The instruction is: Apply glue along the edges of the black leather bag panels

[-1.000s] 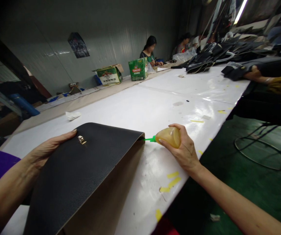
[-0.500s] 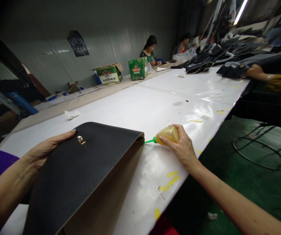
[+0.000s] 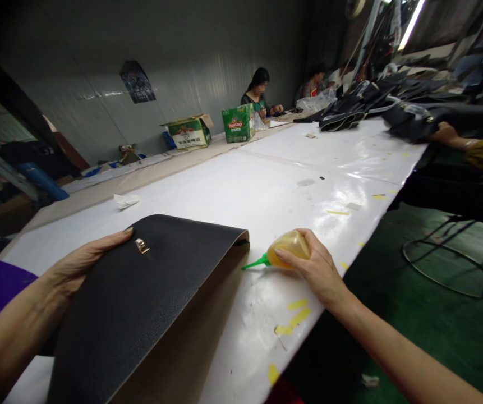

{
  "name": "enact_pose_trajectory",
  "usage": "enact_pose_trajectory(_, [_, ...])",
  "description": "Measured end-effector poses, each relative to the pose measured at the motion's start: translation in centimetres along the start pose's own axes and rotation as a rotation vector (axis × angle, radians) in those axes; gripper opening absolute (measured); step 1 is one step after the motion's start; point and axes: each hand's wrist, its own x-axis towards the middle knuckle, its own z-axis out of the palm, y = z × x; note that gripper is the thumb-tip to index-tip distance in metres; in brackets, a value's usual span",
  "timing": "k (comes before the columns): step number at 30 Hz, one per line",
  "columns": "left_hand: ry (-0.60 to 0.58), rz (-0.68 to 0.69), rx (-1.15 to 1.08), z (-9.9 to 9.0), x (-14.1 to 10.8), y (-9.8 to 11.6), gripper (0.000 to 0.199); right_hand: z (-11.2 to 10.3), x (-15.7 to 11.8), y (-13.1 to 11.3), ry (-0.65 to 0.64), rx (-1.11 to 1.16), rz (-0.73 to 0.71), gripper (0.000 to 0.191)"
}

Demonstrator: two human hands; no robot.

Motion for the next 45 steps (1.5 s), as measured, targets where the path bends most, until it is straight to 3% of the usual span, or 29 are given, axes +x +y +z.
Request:
enact_pose_trajectory(2, [-0.009,0.0,-0.006,0.0,0.0,0.0,0.023,0.1,-0.6,-0.2,-0.093,0.034,0.025,0.04])
enact_pose_trajectory(4, [-0.014,-0.006,-0.012,0.0,0.1,-0.1,0.023,0.2,-0.7,-0.3,-0.109,0.042,0.023,0.039])
enact_pose_trajectory(9, [-0.015,-0.015,-0.004,0.2,0.1,-0.1,0.022,0.1,-0.4,0.1,0.081,-0.049,-0.012,0.044])
enact_pose_trajectory(15, [-0.028,-0.003,0.013,0.1,0.0,0.0,0.023,0.4,-1.8,0.1,-0.085,0.055,0.039,0.042])
enact_pose_trajectory(21, [-0.026,-0.015,0.0,0.1,0.0,0.0,0.022,0.2,-1.3,0.3,0.065,0.016,-0.001,0.044])
enact_pose_trajectory(27, [-0.046,-0.008,0.011,-0.1,0.1,-0.1,0.023,0.5,-2.3,0.7,-0.191,0.128,0.048,0.04])
enact_pose_trajectory(32, [-0.045,-0.002,0.013,-0.1,0.2,-0.2,0.023,0.6,-1.6,0.4,0.035,0.038,-0.001,0.044])
enact_pose_trajectory(38, [-0.017,-0.03,-0.026,-0.1,0.1,-0.1,0.022,0.9,-3.0,0.4,-0.242,0.105,0.055,0.041])
enact_pose_trajectory(45, [0.015,-0.017,-0.012,0.2,0.1,-0.2,0.022,0.5,0.0,0.7,0.106,-0.024,-0.05,0.047])
